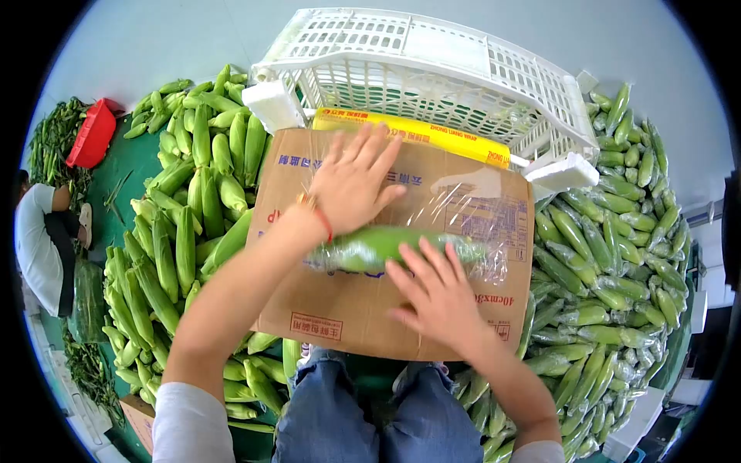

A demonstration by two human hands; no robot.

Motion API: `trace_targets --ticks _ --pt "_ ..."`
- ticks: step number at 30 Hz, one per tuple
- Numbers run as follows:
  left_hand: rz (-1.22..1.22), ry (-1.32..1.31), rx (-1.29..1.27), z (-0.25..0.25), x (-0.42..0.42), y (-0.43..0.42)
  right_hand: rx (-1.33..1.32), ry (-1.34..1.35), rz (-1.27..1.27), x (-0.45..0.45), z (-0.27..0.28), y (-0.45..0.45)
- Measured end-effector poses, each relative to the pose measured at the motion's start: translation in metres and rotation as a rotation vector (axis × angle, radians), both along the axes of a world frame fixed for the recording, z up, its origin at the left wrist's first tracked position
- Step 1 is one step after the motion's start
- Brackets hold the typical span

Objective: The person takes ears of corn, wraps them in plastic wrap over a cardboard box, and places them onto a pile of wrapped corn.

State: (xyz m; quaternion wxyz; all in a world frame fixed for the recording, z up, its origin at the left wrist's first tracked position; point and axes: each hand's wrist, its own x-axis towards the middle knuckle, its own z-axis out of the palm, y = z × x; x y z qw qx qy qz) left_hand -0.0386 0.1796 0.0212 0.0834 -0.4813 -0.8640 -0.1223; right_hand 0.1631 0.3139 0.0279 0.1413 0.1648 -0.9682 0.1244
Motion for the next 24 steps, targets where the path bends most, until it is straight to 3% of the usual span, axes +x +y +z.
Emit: trace_targets --ticks 1,3,7,9,12,13,14,15,17,19,20,21,23,24 --pt "-0.128 -0.084 0.041 -0.004 -0.02 0.011 0.045 -0.013 -0.016 -0.019 0.001 0.006" --pt "-0.24 -0.206 -0.183 -0.005 -0.04 0.034 0.086 0.007 -0.033 -0.059 -0.003 0.019" --pt "-0.176 -0.321 -0.623 0.025 -0.041 0.058 0.03 -0.155 -0.039 -0.085 -0.008 0.028" --pt "-0.235 -0.301 -0.586 0.019 -0.043 0.055 0.02 -0.129 0.042 -0.057 0.002 0.019" --pt "-0.292 -0.242 -0.464 -0.005 -0.048 0.05 -0.117 -0.489 0.218 0.005 0.022 0.004" --pt "-0.29 -0.264 -0.466 -0.003 -0.047 0.05 -0.092 -0.801 0.249 0.021 0.034 0.002" --pt "-0.284 -0.279 -0.465 0.001 -0.047 0.05 -0.157 -0.905 0.241 0.044 0.036 0.001" --pt "-0.287 -0.349 -0.239 0.0 -0.047 0.044 -0.378 -0.827 0.231 0.065 0.031 0.003" --pt "-0.298 -0.484 0.212 -0.006 -0.024 0.024 -0.796 -0.913 -0.013 0.094 0.022 0.005" --pt "-0.28 -0.717 0.467 0.017 0.044 -0.004 -1.107 -0.859 -0.386 0.105 0.003 0.009" --pt "-0.347 -0.588 0.45 0.021 0.078 -0.011 -1.266 -0.821 -0.58 0.108 -0.003 0.007" --pt "-0.401 -0.459 0.433 0.021 0.097 -0.014 -1.497 -0.924 -0.55 0.102 0.004 0.002" --pt "-0.168 -0.562 0.752 -0.006 0.098 -0.01 -1.934 -1.16 -0.447 0.076 0.026 -0.003" --pt "-0.115 -0.799 0.943 -0.005 0.101 -0.006 -1.986 -1.254 -0.325 0.066 0.025 -0.007"
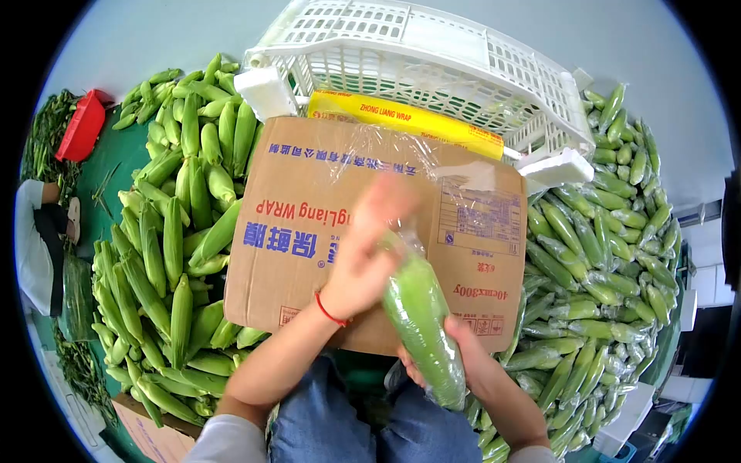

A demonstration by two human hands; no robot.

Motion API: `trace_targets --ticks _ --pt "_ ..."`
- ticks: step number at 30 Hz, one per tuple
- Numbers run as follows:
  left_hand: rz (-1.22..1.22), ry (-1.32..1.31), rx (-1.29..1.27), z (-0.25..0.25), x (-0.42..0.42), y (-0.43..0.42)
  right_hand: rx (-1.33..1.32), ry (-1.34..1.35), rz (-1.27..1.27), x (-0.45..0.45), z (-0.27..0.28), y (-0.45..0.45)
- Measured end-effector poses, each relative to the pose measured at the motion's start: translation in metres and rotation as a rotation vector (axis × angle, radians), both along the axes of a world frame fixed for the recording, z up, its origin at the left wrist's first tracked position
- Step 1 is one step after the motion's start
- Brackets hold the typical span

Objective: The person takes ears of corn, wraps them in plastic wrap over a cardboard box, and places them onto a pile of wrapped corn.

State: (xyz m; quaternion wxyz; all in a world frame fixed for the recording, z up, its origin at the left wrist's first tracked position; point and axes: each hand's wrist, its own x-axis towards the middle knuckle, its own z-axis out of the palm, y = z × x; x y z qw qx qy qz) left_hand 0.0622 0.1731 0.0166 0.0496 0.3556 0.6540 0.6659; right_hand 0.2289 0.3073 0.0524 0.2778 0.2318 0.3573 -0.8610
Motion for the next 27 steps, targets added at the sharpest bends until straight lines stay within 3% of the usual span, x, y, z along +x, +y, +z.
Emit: trace_targets --ticks 1,3,4,6,7,9,10,13,14,16,17,18,19,20,21,23,24,26,27 --pt "0.022 -0.243 0.205 0.009 0.001 0.005 -0.385 0.055 -0.04 -0.007 -0.007 -0.013" --pt "-0.177 -1.011 0.743 0.039 0.002 0.014 -1.154 0.177 -0.123 -0.02 -0.027 -0.041" --pt "-0.48 -0.984 0.698 0.028 -0.011 0.0 -1.177 0.203 -0.1 -0.022 -0.031 -0.047" --pt "-0.422 -0.955 0.684 0.022 -0.015 -0.003 -1.214 0.251 -0.041 -0.025 -0.036 -0.049" --pt "-0.393 -0.961 0.671 0.024 -0.012 -0.004 -1.003 0.154 -0.049 -0.018 -0.035 -0.046" --pt "-0.071 -0.839 0.38 0.03 -0.016 -0.012 -0.578 -0.032 -0.059 -0.006 -0.03 -0.027" --pt "0.11 -0.804 0.243 0.036 -0.017 -0.013 -0.216 0.171 0.046 -0.009 -0.023 -0.011" --pt "0.389 -0.817 0.298 0.009 -0.017 -0.018 1.374 0.514 0.338 -0.017 0.005 0.005" --pt "0.427 -0.839 0.313 0.007 -0.015 -0.021 1.615 0.671 0.268 -0.016 0.005 0.012" --pt "0.505 -0.882 0.353 0.004 -0.006 -0.03 1.839 0.899 0.152 -0.011 0.016 0.027" --pt "0.446 -0.895 0.252 0.008 -0.001 -0.038 1.947 1.002 0.096 -0.005 0.024 0.033" --pt "0.446 -0.952 0.128 0.015 0.01 -0.039 1.873 1.164 -0.047 -0.005 0.035 0.045" --pt "0.365 -1.019 0.056 0.0 0.021 -0.047 1.559 1.241 -0.302 -0.016 0.038 0.055" --pt "0.101 -1.104 0.007 -0.022 0.03 -0.06 1.209 1.167 -0.49 -0.019 0.034 0.048" --pt "0.041 -1.198 -0.006 -0.024 0.044 -0.06 0.845 1.113 -0.698 -0.021 0.028 0.042" --pt "-0.132 -1.286 -0.084 -0.015 0.066 -0.063 0.399 0.939 -0.802 -0.019 0.029 0.034" --pt "-0.249 -1.269 -0.145 -0.003 0.072 -0.068 0.381 0.9 -0.822 -0.014 0.041 0.038" --pt "-0.06 -0.499 -0.371 0.004 0.112 -0.052 0.348 0.781 -0.918 -0.005 0.06 0.046" --pt "-0.2 -0.32 -0.39 0.014 0.102 -0.055 0.32 0.697 -0.985 -0.007 0.063 0.053"
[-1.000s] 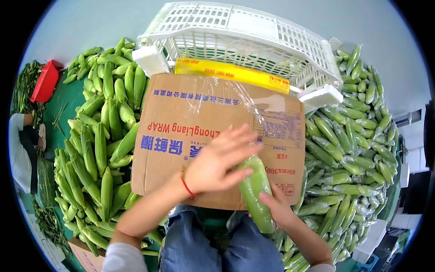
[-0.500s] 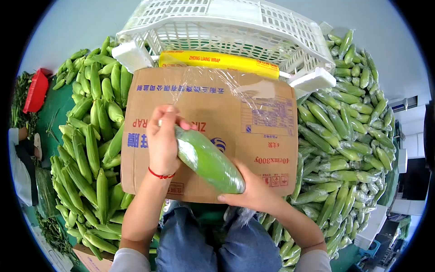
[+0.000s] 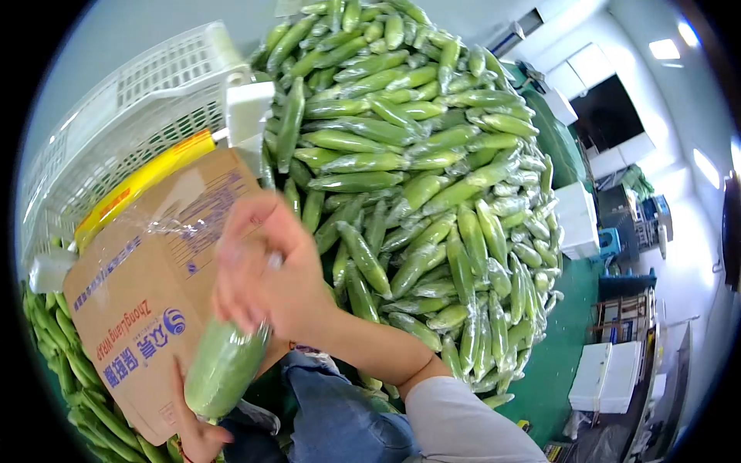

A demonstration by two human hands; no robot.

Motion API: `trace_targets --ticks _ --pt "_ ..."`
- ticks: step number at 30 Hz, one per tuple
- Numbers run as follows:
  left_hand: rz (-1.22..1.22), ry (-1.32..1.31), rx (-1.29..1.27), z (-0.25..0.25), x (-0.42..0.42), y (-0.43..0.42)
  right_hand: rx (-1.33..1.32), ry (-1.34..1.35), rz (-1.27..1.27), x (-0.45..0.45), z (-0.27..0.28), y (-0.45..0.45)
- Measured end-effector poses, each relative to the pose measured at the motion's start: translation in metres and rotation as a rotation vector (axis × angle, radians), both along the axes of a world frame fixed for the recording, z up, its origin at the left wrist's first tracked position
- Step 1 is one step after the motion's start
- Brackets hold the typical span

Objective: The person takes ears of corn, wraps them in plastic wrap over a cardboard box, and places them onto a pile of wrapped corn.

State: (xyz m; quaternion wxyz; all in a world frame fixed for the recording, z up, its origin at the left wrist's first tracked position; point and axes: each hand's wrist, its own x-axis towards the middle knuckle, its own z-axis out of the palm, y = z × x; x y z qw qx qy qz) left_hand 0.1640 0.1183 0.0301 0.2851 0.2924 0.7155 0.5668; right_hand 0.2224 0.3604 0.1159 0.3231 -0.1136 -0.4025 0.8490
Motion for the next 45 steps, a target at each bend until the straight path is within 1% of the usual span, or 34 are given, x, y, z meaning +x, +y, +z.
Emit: trace_targets --ticks 1,2,4,6,7,8,9,10,12,13,14,15,16,18,19,20,21,22,23,24,25,26,27,28,30,33,34,36,37,38,39,41,44,45 --pt "-0.154 0.145 0.048 0.01 -0.01 -0.004 -0.196 0.083 0.008 0.008 -0.011 0.015" --pt "-0.214 0.339 -0.007 0.011 -0.014 0.004 -0.23 0.103 -0.12 0.016 -0.013 0.011" --pt "-0.329 0.489 -0.131 0.02 -0.018 0.036 -0.286 0.151 -0.369 0.022 -0.021 -0.02" --pt "-0.45 0.395 -0.277 0.035 -0.01 0.089 -0.319 0.0 -0.262 0.044 -0.08 -0.062" --pt "-0.585 0.616 -0.252 0.046 -0.004 0.11 0.016 -0.294 -0.265 0.067 -0.094 -0.05" --pt "-0.702 0.831 -0.225 0.051 0.001 0.122 -0.328 -0.208 -0.277 0.093 -0.098 -0.03" --pt "-0.8 0.942 -0.147 0.049 -0.001 0.12 -0.677 -0.107 -0.344 0.12 -0.102 -0.011" --pt "-0.719 0.924 -0.189 0.044 -0.005 0.111 -0.664 -0.082 -0.497 0.153 -0.114 0.021" --pt "-0.565 0.893 -0.259 0.024 -0.015 0.073 -0.427 -0.394 -0.925 0.216 -0.086 0.082" --pt "-0.424 0.882 -0.289 0.004 -0.023 0.046 -0.185 -0.453 -0.886 0.274 -0.093 0.125" --pt "-0.288 0.859 -0.326 -0.016 -0.029 0.016 -0.107 -0.506 -1.084 0.301 -0.071 0.165" --pt "-0.175 0.801 -0.375 -0.028 -0.035 -0.008 -0.087 -0.604 -1.159 0.37 -0.073 0.227" --pt "-0.048 0.748 -0.431 -0.032 -0.042 -0.027 0.096 -0.732 -1.298 0.42 -0.084 0.278" --pt "0.025 0.898 -0.593 -0.035 -0.052 -0.054 0.418 -1.088 -1.614 0.514 -0.101 0.369" --pt "0.053 0.881 -0.646 -0.03 -0.056 -0.06 0.186 -0.767 -1.584 0.484 -0.095 0.374" --pt "0.094 0.86 -0.703 -0.022 -0.061 -0.062 0.258 -0.641 -1.565 0.421 -0.1 0.362" --pt "0.124 0.836 -0.715 -0.012 -0.067 -0.06 0.439 -0.618 -1.425 0.304 -0.088 0.301" --pt "0.153 0.816 -0.713 -0.004 -0.075 -0.05 0.502 -0.58 -1.061 0.237 -0.104 0.261" --pt "0.185 0.774 -0.673 -0.002 -0.086 -0.04 0.683 -0.788 -0.734 0.181 -0.118 0.21" --pt "0.196 0.73 -0.625 -0.003 -0.1 -0.033 1.121 -0.897 -0.422 0.127 -0.11 0.162" --pt "0.223 0.721 -0.575 -0.013 -0.116 -0.028 1.538 -0.836 -0.141 0.073 -0.102 0.114" --pt "0.239 0.714 -0.508 -0.024 -0.133 -0.02 1.726 -0.753 0.0 0.027 -0.087 0.081" --pt "0.247 0.73 -0.5 -0.027 -0.153 -0.009 1.658 -0.685 0.021 -0.01 -0.094 0.064" --pt "0.259 0.745 -0.488 -0.033 -0.17 0.0 1.69 -0.615 -0.042 -0.042 -0.107 0.069" --pt "0.232 1.093 -0.441 -0.041 -0.21 0.018 1.744 -0.497 -0.166 -0.09 -0.128 0.078" --pt "-0.008 1.012 -0.336 -0.055 -0.255 0.017 1.625 -0.658 -0.092 -0.098 -0.106 0.067" --pt "0.066 1.139 -0.276 -0.043 -0.244 0.012 1.521 -0.601 -0.163 -0.085 -0.113 0.071" --pt "0.004 1.143 -0.186 -0.033 -0.218 -0.023 1.307 -0.762 -0.176 -0.041 -0.114 0.07" --pt "-0.013 1.101 -0.19 -0.037 -0.201 -0.042 1.256 -0.731 -0.056 -0.014 -0.124 0.081" --pt "-0.031 1.063 -0.18 -0.039 -0.187 -0.056 0.961 -0.741 0.093 0.002 -0.11 0.066" --pt "-0.001 1.025 -0.258 -0.037 -0.176 -0.062 0.984 -0.621 0.116 0.013 -0.121 0.058" --pt "0.069 0.862 -0.42 -0.019 -0.162 -0.056 0.942 -0.664 0.181 0.017 -0.118 0.026" --pt "0.18 1.081 -0.306 -0.033 -0.182 -0.031 0.922 -0.662 0.18 0.018 -0.116 0.016" --pt "0.127 1.088 -0.3 -0.039 -0.193 -0.021 0.912 -0.638 0.173 0.015 -0.117 0.016"
